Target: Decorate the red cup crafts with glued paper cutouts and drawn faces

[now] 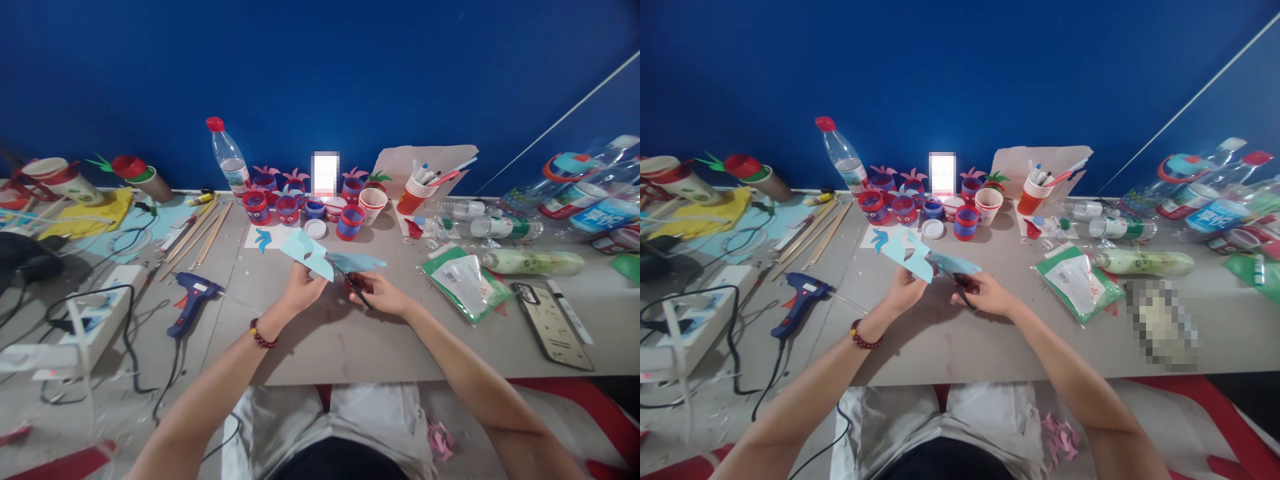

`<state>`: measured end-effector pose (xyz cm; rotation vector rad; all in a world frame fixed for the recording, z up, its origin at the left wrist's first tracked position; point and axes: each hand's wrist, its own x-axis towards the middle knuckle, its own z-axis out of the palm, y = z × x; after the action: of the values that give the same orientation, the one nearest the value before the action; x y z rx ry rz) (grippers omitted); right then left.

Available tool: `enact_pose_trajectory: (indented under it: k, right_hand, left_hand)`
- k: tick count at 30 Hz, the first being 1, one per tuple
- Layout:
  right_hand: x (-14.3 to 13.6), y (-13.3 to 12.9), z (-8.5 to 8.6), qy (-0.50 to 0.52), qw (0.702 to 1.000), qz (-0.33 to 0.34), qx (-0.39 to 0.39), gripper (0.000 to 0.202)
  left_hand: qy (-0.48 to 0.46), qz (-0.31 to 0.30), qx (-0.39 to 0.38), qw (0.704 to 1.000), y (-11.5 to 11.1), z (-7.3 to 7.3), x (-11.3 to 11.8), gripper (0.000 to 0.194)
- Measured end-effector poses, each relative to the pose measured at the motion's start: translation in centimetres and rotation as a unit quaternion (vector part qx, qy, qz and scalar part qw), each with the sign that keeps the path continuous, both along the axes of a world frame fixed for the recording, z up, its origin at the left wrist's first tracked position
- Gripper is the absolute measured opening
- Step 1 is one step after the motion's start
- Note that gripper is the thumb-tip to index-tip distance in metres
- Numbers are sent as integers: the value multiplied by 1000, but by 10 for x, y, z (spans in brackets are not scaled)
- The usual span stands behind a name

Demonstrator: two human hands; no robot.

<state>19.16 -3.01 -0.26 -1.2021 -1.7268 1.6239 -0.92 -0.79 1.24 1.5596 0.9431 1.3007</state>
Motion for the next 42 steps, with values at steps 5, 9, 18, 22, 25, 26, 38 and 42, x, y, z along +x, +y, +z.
enact_pose_trajectory:
  k: [5,9,18,22,25,26,38,42]
  right_hand:
    - [-3,-3,5,32,999,-8,-30,48]
    - [-6,-6,6,70,994,-8,-85,52]
    - [-7,-7,-1,87,991,-32,-100,48]
    - [-8,-7,-1,96,988,-27,-121,52]
    - [-9,-6,0,95,987,-28,-123,54]
    - [-9,-6,0,95,987,-29,-123,54]
    - [-10,-5,-2,109,984,-43,-130,53]
    - [-10,-5,-1,100,985,-47,-129,52]
  left_hand:
    - [-10,-23,-74,997,0,3,-1,26]
    - [-24,-38,-121,992,2,6,-2,29]
    - [-22,-58,-151,987,5,10,-1,29]
    - [-12,-60,-152,987,4,10,0,28]
    - [-5,-64,-151,986,3,9,0,27]
    - [-3,-65,-151,986,3,9,-1,28]
    - [-3,-61,-166,984,2,14,0,28]
    - [-3,-63,-165,984,2,13,0,29]
